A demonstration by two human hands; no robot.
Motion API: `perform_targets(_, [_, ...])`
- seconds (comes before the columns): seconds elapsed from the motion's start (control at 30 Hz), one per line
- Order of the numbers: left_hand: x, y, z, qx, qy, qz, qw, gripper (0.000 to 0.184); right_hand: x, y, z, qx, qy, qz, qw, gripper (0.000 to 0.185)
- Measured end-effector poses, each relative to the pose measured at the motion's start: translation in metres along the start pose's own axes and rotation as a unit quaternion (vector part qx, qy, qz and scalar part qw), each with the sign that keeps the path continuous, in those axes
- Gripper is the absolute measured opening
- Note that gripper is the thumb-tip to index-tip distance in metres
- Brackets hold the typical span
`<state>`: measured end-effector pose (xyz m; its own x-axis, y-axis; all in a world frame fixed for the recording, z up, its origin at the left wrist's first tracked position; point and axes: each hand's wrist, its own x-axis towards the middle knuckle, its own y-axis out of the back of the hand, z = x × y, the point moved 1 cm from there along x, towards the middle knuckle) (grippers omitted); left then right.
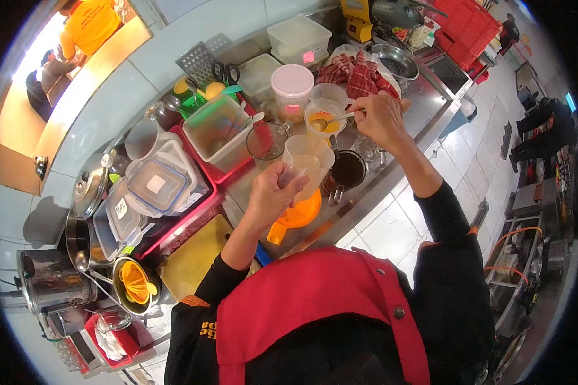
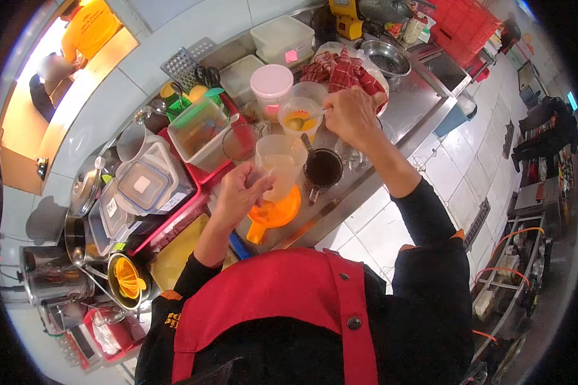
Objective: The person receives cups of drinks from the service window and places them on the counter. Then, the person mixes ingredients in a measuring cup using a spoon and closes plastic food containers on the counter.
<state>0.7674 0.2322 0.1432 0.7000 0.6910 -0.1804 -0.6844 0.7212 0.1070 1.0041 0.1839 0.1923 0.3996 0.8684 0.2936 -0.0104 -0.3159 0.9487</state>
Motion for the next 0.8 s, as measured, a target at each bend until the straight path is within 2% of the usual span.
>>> perform_targets(0.53, [0.002, 0.001, -0.002, -0.013, -0.019, -0.002, 1.000, 0.021, -0.012, 0.041, 0.007, 0.071, -0.026, 0.015, 0.997, 0.008])
perform_targets(0.73, [0.003, 0.000, -0.001, -0.055, -0.024, -0.009, 0.998, 0.020, -0.022, 0.056, -0.006, 0.111, 0.054, 0.130, 0.984, 0.007])
perform_targets(0.8, [0.002, -0.001, 0.001, -0.053, -0.025, -0.005, 0.998, 0.019, -0.020, 0.051, -0.009, -0.015, 0.091, 0.189, 0.978, 0.005])
